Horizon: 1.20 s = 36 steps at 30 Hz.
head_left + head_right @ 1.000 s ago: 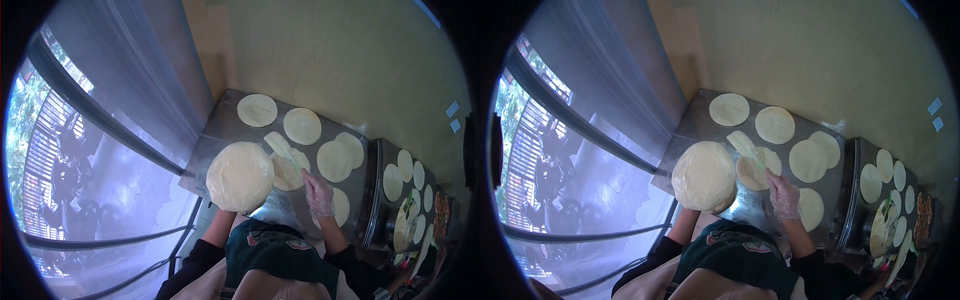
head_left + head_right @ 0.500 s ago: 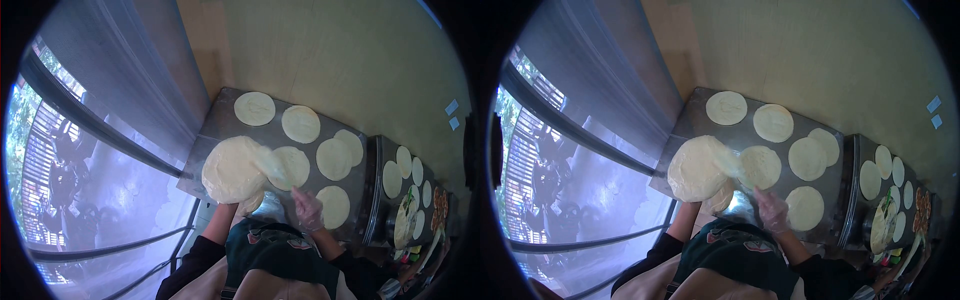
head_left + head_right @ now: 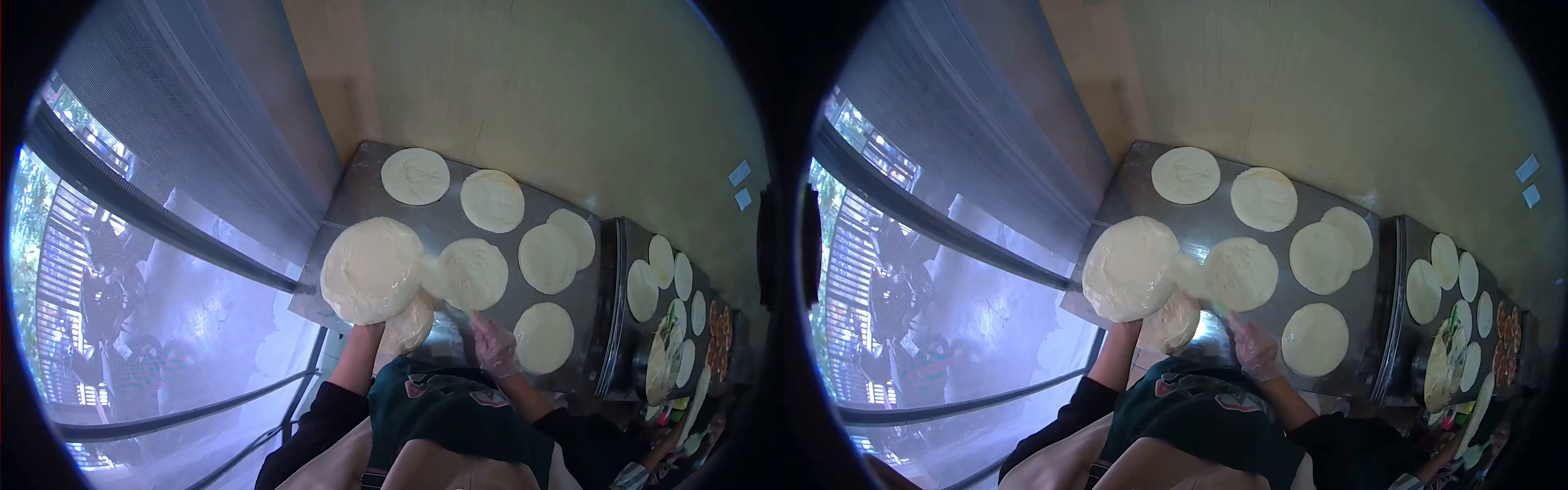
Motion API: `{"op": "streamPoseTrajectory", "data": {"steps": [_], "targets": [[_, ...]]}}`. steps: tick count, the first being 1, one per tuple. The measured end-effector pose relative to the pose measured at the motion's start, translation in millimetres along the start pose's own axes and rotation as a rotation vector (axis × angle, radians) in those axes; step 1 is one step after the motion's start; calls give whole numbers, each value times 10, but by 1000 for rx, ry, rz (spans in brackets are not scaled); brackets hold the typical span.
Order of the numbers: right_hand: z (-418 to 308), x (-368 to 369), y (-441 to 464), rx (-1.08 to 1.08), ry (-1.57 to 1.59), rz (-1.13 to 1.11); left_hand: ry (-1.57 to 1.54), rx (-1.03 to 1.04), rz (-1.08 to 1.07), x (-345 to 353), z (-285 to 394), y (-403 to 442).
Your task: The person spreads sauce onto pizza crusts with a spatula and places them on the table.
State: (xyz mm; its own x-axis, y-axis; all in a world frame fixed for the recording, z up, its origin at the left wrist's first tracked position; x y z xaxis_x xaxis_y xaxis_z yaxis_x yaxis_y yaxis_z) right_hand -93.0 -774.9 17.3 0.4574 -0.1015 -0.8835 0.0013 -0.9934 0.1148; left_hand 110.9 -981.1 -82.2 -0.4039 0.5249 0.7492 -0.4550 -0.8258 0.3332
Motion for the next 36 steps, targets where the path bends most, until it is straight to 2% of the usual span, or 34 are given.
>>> {"op": "streamPoseTrajectory", "data": {"steps": [2, 8, 13, 17, 20, 23, 25, 29, 31, 32, 35, 36], "targets": [[301, 21, -21, 158, 251, 203, 71, -6, -20, -227, -12, 26], [494, -33, -64, 198, 509, 294, 287, -55, -99, -978, 112, 174], [422, -126, -39, 202, 479, 320, 455, -97, -166, -1568, 37, 559], [425, -170, -81, 209, 510, 271, 577, -129, -202, -2142, 258, 595], [517, -164, -154, 271, 526, 216, 639, -146, -227, -2212, 413, 613], [590, -149, -229, 283, 452, 189, 589, -258, -126, -1925, 814, 530], [632, -114, -268, 298, 468, 179, -161, -388, 689, -2240, 774, 185], [658, -139, -262, 303, 435, 146, 25, -548, 795, -1671, 1073, 58], [711, -137, -271, 311, 440, 167, 622, -376, 974, -1651, 1438, 69], [733, -130, -273, 314, 445, 188, 604, -209, 840, -1424, 1427, 231], [823, -74, -249, 357, 503, 214, 435, -282, 504, -989, 910, 873], [810, -89, -233, 363, 499, 221, 221, -325, 454, -755, 659, 1096]]}}
Point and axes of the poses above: each hand's wrist, its own y-axis towards the middle knuckle, its own x-axis out of the palm, z = x × y, the point moved 7 cm from there along y, towards the middle knuckle, and after that the axes turned 14 degrees about -z, right-handed, at the moved point
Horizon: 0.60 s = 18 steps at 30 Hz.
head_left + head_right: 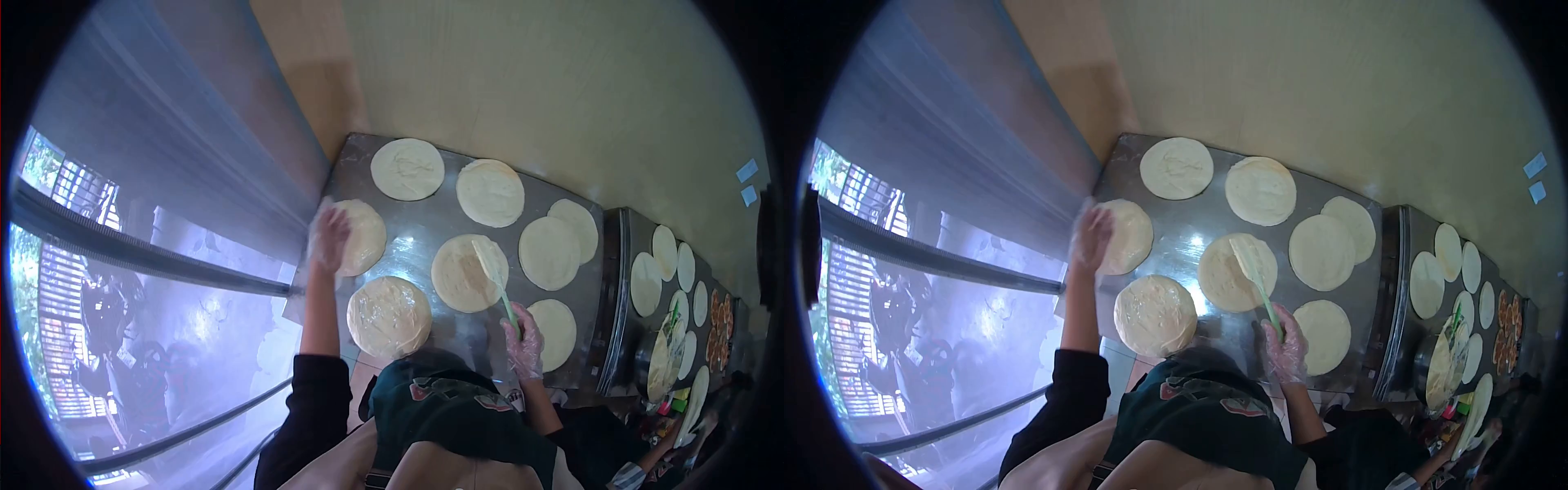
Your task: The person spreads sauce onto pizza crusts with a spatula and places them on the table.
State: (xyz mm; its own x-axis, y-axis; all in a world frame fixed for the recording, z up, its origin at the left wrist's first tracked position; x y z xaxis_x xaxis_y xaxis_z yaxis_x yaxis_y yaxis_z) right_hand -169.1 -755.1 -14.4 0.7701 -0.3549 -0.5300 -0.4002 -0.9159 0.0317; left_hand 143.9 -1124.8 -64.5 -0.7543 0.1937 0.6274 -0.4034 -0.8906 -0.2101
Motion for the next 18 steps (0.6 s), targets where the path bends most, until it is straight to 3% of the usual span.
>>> {"op": "streamPoseTrajectory", "data": {"steps": [2, 3, 5, 6, 7, 8, 9, 10, 11, 12, 13, 14, 16, 17, 18], "targets": [[-82, 19, 15, 26, 82, 20, -112, -222, 47, 255, -448, 453], [-130, -13, -9, 34, 73, 41, -113, -236, 27, 315, -605, 718], [-71, -36, -99, 321, 184, -29, -187, -462, 340, 384, -1039, 975], [-168, -89, -141, 364, 231, -26, -121, -378, 95, 566, -1047, 1100], [-122, -104, -183, 386, 217, 32, -347, -388, -206, 105, -1488, 1672], [-106, -112, -227, 251, 249, 64, -456, -200, 22, -201, -1735, 2074], [-142, -198, -309, 121, 259, 111, -466, -287, -46, -156, -1690, 2083], [-105, -265, -416, 236, 322, 125, -235, -353, -193, -200, -1558, 2068], [-63, -318, -515, 340, 400, 149, -476, -324, -743, 187, -1707, 1989], [24, -389, -597, 288, 435, 224, 141, -348, -330, -375, -1716, 2280], [103, -475, -678, 225, 469, 287, 135, -403, -422, 465, -2034, 2313], [77, -468, -712, 297, 518, 322, 92, -392, -396, 347, -2021, 1986], [49, -589, -1012, 367, 507, 408, 12, -331, -263, 708, -1436, 3014], [87, -646, -1183, 425, 520, 427, -25, -286, -182, 287, -1274, 2769], [112, -798, -1359, 433, 343, 498, -62, -237, -96, -66, -1099, 2620]]}}
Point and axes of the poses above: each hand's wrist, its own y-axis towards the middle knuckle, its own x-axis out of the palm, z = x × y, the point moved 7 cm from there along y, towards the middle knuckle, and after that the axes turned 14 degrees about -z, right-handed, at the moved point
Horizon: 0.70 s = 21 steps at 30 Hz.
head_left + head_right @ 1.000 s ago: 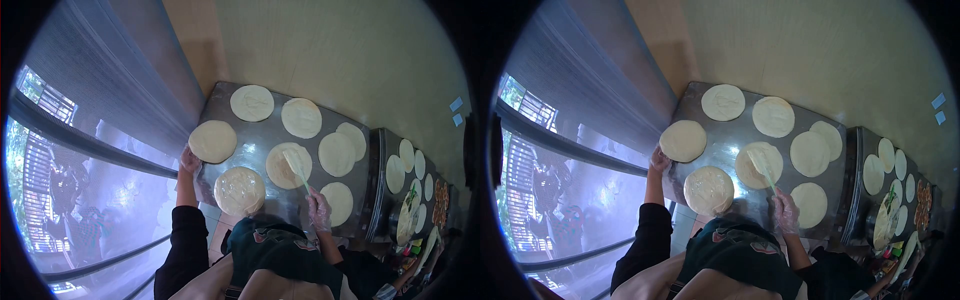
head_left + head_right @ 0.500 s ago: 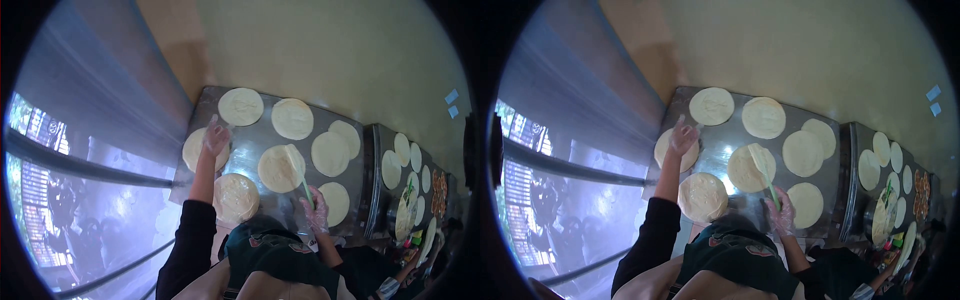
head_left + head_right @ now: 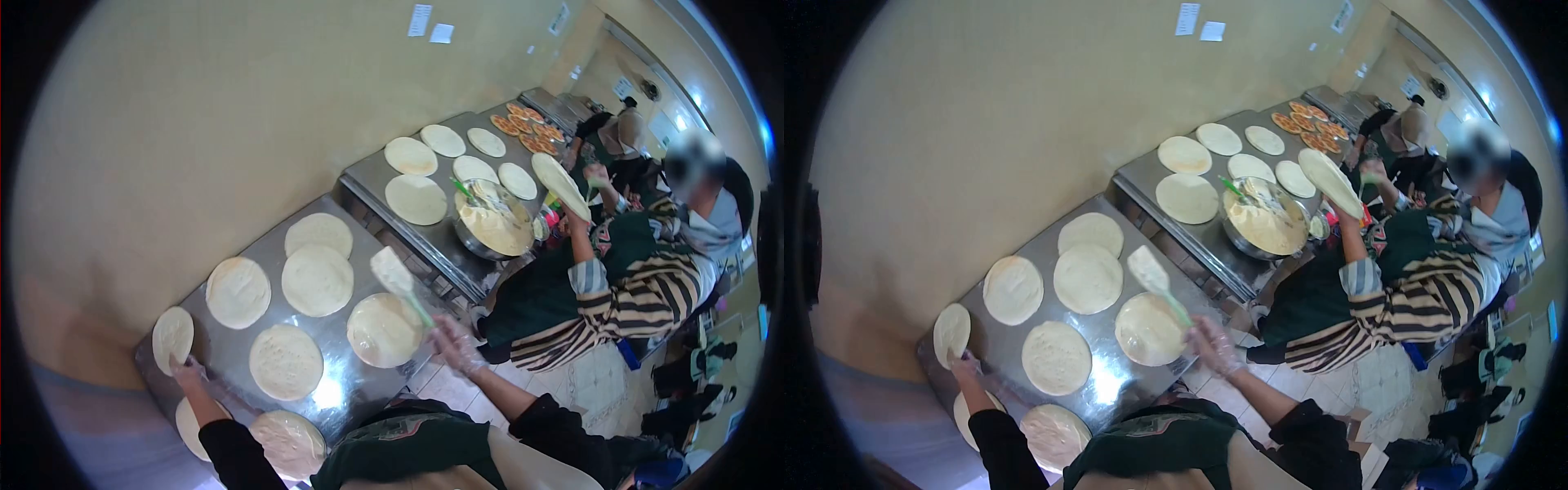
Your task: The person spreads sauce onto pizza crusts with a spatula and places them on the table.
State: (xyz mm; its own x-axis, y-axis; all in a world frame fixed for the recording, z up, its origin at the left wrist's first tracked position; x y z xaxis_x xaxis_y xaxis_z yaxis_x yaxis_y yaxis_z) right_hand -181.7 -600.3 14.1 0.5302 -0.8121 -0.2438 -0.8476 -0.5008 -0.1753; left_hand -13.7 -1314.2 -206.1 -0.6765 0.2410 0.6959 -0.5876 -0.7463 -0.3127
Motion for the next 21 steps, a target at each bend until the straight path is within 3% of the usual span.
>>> {"op": "streamPoseTrajectory", "data": {"steps": [3, 5, 6, 7, 8, 9, 11, 16, 18, 21], "targets": [[139, -736, -257, -56, -129, 278, -82, 115, 164, -449, 203, -396], [-115, -1083, -471, -10, -139, 351, 1138, 1083, -139, -153, 681, -864], [-288, -1195, -552, 19, -63, 422, 1137, 1085, -143, -92, 749, -940], [-197, -1483, -570, -64, -378, 514, 499, 788, 10, -283, 853, -947], [-378, -1592, -643, 59, -559, 575, -123, 456, 150, -428, 609, -996], [-571, -1653, -683, 29, -702, 611, -125, 462, 150, -413, 545, -1124], [-587, -1828, -614, -5, -1056, 586, 39, 675, -242, -209, 582, -1297], [-388, -2041, -303, 182, -1431, 452, -17, 603, -303, -39, 359, -1531], [-263, -2141, -215, 263, -1540, 407, -48, 566, -335, 433, -130, -1848], [-193, -2193, -199, 149, -1615, 406, -87, 505, -382, 1477, -762, -2274]]}}
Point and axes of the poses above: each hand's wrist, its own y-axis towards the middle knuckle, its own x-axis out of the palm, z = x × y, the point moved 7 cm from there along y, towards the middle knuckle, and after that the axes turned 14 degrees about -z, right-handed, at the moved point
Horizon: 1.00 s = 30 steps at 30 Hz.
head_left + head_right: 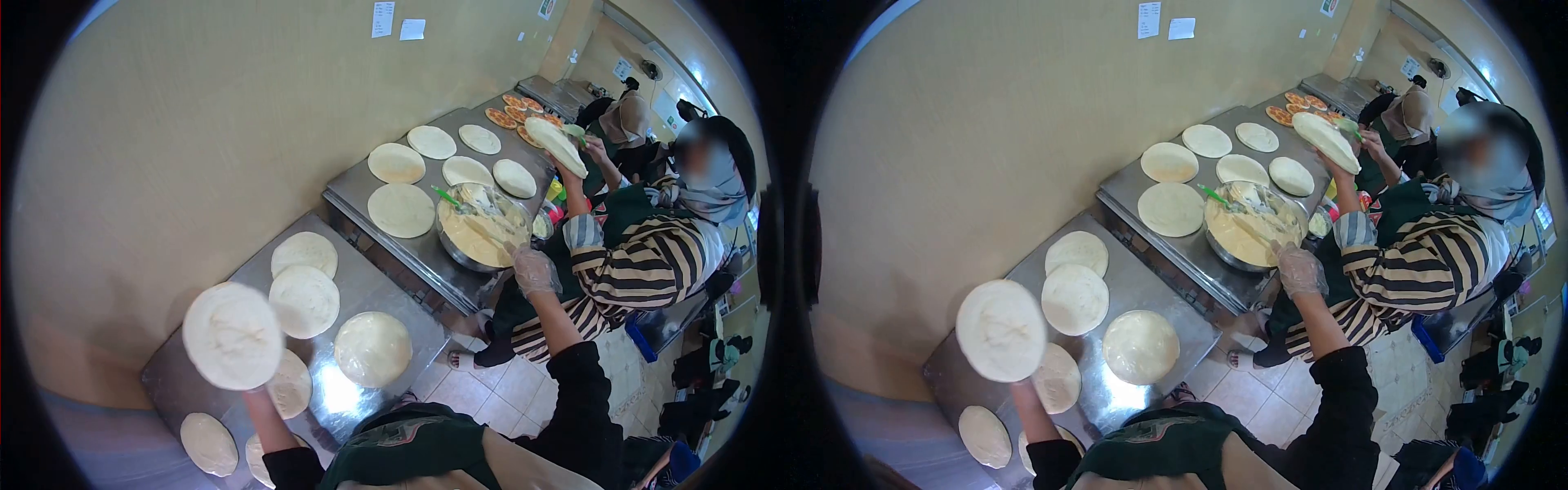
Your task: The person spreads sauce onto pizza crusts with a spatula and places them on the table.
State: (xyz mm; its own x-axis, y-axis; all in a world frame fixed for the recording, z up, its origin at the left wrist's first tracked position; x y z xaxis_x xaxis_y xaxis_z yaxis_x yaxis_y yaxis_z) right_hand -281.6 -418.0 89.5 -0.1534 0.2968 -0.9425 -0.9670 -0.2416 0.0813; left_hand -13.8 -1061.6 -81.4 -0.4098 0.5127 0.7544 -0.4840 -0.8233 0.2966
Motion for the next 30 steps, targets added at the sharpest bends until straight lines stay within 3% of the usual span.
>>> {"op": "streamPoseTrajectory", "data": {"steps": [3, 5, 12, 14, 18, 20, 24, 26, 30], "targets": [[34, 114, -40, -1, 31, -95, -52, -62, -36, 1089, -532, -533], [15, 207, -80, -124, 88, -98, -88, -111, -63, 1817, -898, -831], [-34, 240, -47, -144, 271, -284, -240, -293, -156, 2991, -1628, -1516], [-104, 138, -116, -166, 504, -291, -278, -344, -176, 3102, -1716, -1593], [-194, 172, -192, -204, 657, -326, -349, -434, -205, 3190, -1890, -1703], [-139, 208, -221, -94, 835, -405, -384, -470, -216, 3252, -1976, -1760], [-84, 469, -223, -111, 1025, -492, -462, -534, -235, 3198, -1990, -1885], [-113, 637, -236, -34, 1367, -623, -503, -566, -241, 3238, -2029, -1935], [-147, 531, -399, 44, 1587, -710, -588, -634, -255, 3277, -2108, -1964]]}}
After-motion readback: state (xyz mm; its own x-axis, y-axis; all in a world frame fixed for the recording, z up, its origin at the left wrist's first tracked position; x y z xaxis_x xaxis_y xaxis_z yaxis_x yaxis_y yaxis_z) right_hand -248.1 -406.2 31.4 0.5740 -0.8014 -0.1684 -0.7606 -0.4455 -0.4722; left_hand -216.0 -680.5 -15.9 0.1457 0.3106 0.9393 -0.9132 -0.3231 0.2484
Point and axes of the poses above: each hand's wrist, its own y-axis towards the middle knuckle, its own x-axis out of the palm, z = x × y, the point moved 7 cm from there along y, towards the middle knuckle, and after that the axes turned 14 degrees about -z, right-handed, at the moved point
